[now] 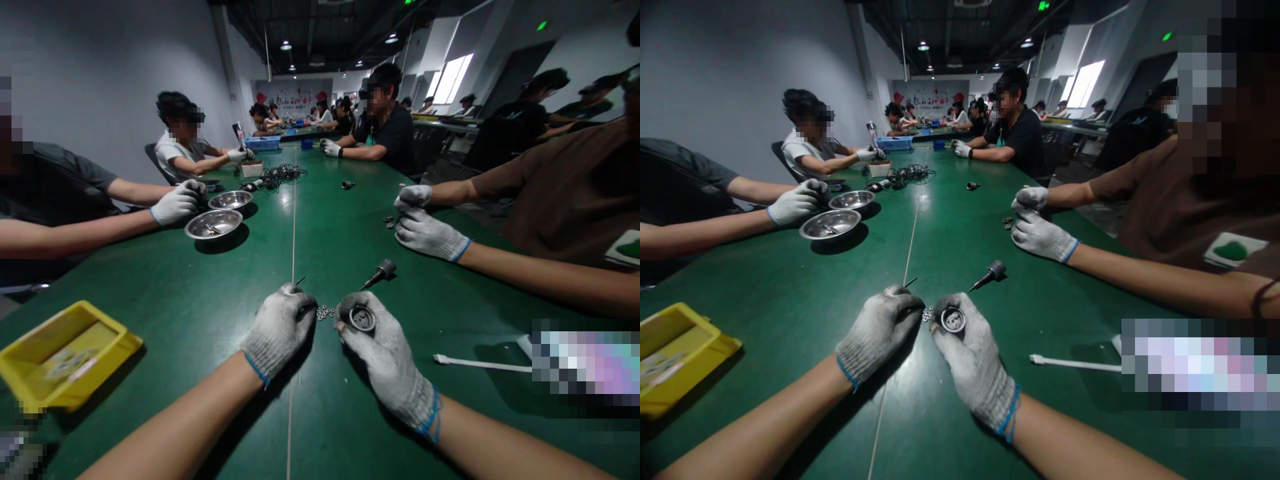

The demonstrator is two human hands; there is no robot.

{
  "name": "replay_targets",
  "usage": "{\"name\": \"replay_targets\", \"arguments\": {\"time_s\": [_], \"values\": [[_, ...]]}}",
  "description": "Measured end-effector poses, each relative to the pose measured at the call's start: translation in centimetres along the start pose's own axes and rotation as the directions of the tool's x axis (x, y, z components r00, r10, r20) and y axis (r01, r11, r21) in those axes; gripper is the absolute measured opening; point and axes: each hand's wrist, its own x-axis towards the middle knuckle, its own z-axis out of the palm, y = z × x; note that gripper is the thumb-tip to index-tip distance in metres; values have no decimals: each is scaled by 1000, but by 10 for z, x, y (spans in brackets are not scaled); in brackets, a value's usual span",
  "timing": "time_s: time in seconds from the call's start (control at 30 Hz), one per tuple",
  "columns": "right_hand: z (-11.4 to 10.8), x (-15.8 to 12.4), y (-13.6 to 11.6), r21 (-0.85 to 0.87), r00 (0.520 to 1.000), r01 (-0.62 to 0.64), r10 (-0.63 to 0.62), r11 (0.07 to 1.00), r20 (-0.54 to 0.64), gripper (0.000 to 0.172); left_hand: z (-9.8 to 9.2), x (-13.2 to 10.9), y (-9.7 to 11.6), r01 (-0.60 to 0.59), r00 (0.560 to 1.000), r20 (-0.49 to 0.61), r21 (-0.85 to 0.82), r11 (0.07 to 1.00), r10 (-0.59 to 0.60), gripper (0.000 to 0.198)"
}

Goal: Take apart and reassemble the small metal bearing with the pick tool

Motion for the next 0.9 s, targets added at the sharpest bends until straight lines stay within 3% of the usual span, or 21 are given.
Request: {"name": "replay_targets", "arguments": {"time_s": [0.13, 0.27, 0.47, 0.6, 0.73, 0.9], "values": [[1, 4, -1, -2, 992, -69, 69, 998, 102, 9, 2, 0, -1, 12, 1000, -11, 2, 1000, -12, 18], [4, 6, -2, -58, 978, -170, 176, 984, 109, 9, 4, 1, -1, 23, 1000, -18, 25, 999, -23, 16], [3, 4, -5, -98, 990, -71, 82, 993, 114, 6, 4, 0, 0, 44, 998, -55, 13, 999, -43, 14], [3, 4, -7, -61, 996, -43, 48, 997, 79, 11, 3, -3, 1, -39, 987, -154, -14, 999, 36, 13], [5, 7, -6, -96, 999, -49, 50, 994, 9, 17, 3, -5, 3, -215, 925, -334, -69, 974, 181, 9], [4, 11, -2, -88, 996, -86, 86, 992, -6, 26, 2, -10, 9, -390, 836, -435, -41, 920, 335, 8]]}}
